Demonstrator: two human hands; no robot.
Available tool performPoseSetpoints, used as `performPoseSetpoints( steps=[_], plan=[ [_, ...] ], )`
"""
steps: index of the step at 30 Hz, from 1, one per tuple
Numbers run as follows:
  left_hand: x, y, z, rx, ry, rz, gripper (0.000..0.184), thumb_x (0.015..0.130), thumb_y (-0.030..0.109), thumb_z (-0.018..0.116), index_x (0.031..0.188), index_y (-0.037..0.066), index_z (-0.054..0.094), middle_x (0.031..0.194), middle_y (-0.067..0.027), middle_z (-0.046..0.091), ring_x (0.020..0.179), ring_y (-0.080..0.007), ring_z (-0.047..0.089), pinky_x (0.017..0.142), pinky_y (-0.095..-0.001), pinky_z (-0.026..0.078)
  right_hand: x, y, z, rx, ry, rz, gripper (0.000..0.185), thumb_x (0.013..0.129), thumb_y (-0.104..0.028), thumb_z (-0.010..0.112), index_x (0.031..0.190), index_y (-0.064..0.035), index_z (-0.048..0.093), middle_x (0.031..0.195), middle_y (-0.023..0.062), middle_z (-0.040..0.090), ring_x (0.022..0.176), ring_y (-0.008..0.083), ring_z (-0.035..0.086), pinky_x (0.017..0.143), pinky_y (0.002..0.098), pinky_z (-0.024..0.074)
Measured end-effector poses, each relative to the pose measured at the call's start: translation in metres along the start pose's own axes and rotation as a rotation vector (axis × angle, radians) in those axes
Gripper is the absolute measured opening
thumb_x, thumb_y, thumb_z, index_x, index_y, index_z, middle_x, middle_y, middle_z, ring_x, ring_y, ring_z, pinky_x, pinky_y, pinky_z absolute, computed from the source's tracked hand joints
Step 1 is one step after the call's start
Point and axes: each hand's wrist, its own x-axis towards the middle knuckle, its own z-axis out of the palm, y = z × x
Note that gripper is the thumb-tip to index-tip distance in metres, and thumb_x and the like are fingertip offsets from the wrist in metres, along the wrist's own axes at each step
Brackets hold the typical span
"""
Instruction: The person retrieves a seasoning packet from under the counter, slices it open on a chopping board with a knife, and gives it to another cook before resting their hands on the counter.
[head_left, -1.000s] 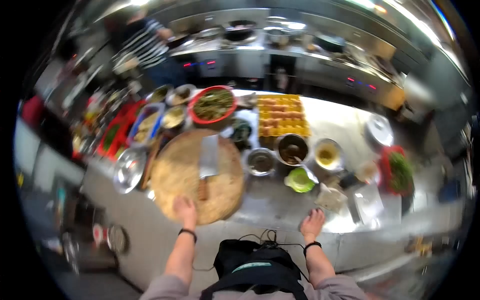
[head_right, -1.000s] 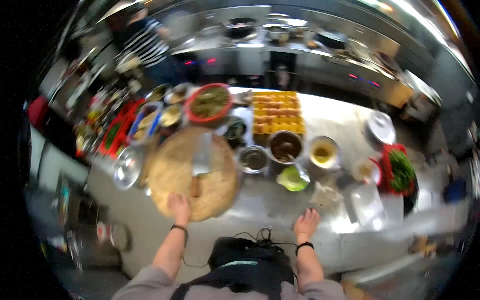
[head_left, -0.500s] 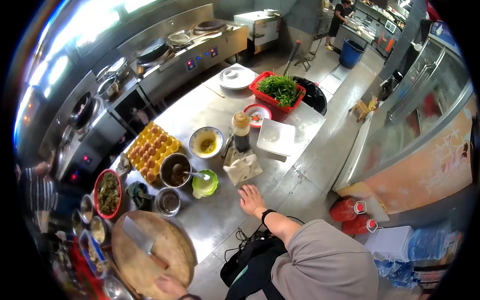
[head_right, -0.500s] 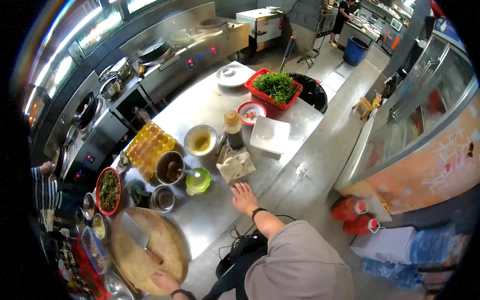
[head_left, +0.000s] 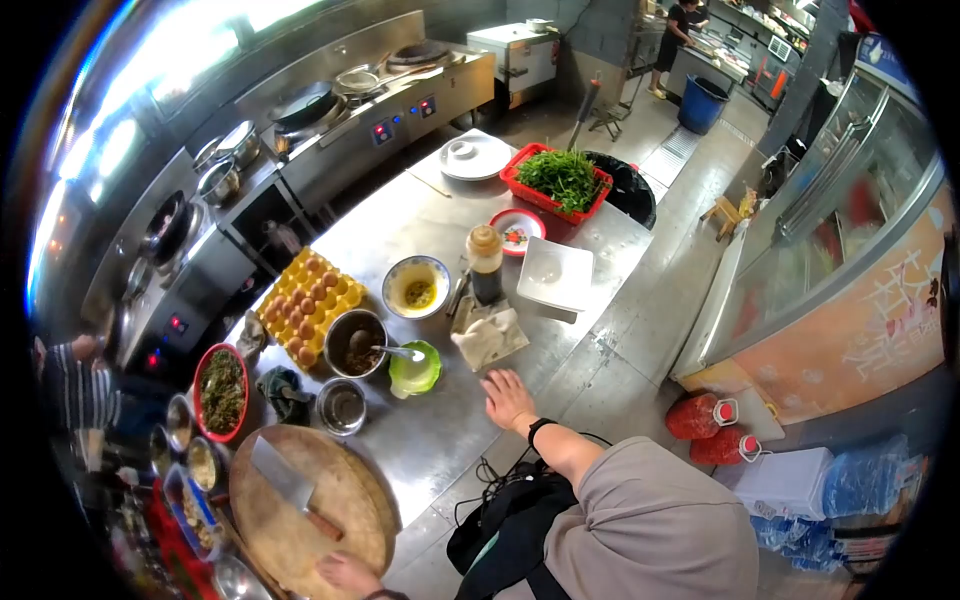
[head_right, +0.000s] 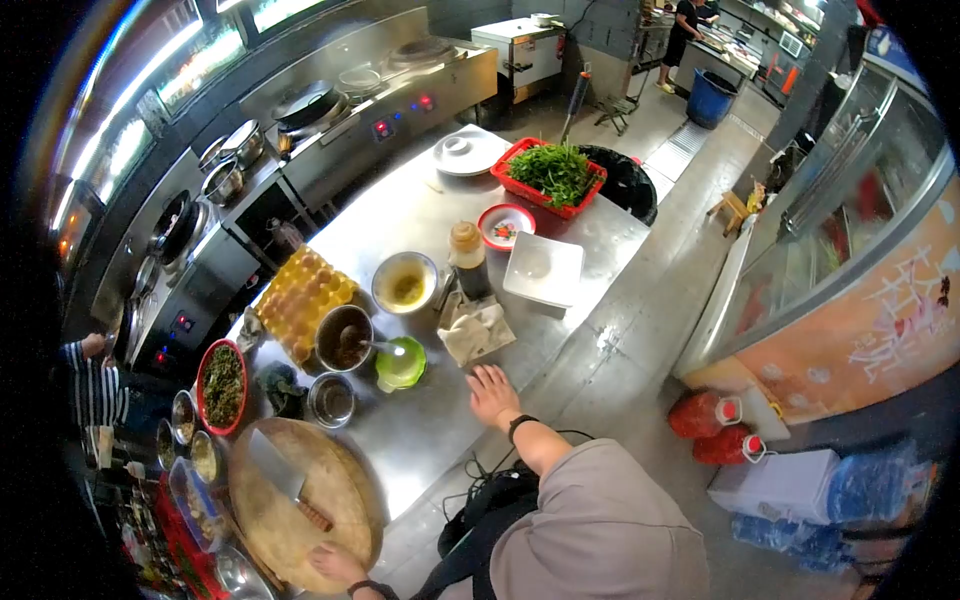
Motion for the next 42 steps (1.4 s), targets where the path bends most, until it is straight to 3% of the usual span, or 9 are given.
performPoseSetpoints(
  steps=[10, 19, 27, 30, 42],
  plan=[
    [0.000, 0.003, -0.006, -0.026, -0.067, -0.036, 0.058, 0.104, 0.036, 0.057, 0.137, -0.010, 0.051, 0.132, -0.0303, 0.061, 0.118, -0.0427, 0.062, 0.099, -0.0486, 0.052, 0.000, -0.001, -0.002, 0.017, 0.010, -0.004, 0.046, 0.086, -0.022, 0.065, 0.129, -0.0099, 0.060, 0.138, 0.0147, 0.052, 0.133, 0.0352, 0.046, 0.118, 0.0510, 0.0339],
    [0.000, 0.002, -0.006, -0.036, -0.082, -0.057, 0.056, 0.105, 0.037, 0.057, 0.138, -0.008, 0.052, 0.134, -0.0263, 0.061, 0.120, -0.0414, 0.062, 0.099, -0.0481, 0.052, 0.000, -0.001, -0.002, 0.010, 0.015, 0.003, 0.045, 0.086, -0.022, 0.065, 0.129, -0.0100, 0.060, 0.137, 0.0150, 0.052, 0.132, 0.0358, 0.046, 0.118, 0.0510, 0.0342],
    [0.001, 0.009, -0.020, 0.031, -0.255, -0.124, 0.057, 0.104, 0.038, 0.059, 0.136, -0.009, 0.054, 0.131, -0.0285, 0.062, 0.118, -0.0428, 0.062, 0.098, -0.0487, 0.053, -0.001, 0.000, 0.001, 0.004, -0.011, 0.001, 0.044, 0.088, -0.022, 0.064, 0.130, -0.0095, 0.060, 0.138, 0.0152, 0.052, 0.133, 0.0355, 0.045, 0.119, 0.0506, 0.0326],
    [0.000, 0.007, -0.015, -0.001, -0.119, -0.072, 0.058, 0.104, 0.038, 0.059, 0.135, -0.010, 0.054, 0.130, -0.0293, 0.061, 0.118, -0.0432, 0.062, 0.098, -0.0486, 0.053, 0.000, -0.001, -0.001, 0.008, -0.011, -0.002, 0.044, 0.088, -0.022, 0.063, 0.130, -0.0093, 0.060, 0.138, 0.0154, 0.051, 0.134, 0.0356, 0.044, 0.119, 0.0506, 0.0323],
    [0.002, 0.013, -0.037, 0.001, -0.174, -0.074, 0.057, 0.105, 0.038, 0.057, 0.137, -0.009, 0.053, 0.130, -0.0281, 0.062, 0.118, -0.0416, 0.062, 0.099, -0.0481, 0.053, 0.001, -0.002, -0.002, 0.021, 0.000, -0.015, 0.047, 0.086, -0.022, 0.065, 0.130, -0.0100, 0.059, 0.138, 0.0153, 0.052, 0.133, 0.0360, 0.045, 0.118, 0.0513, 0.0333]
  ],
)
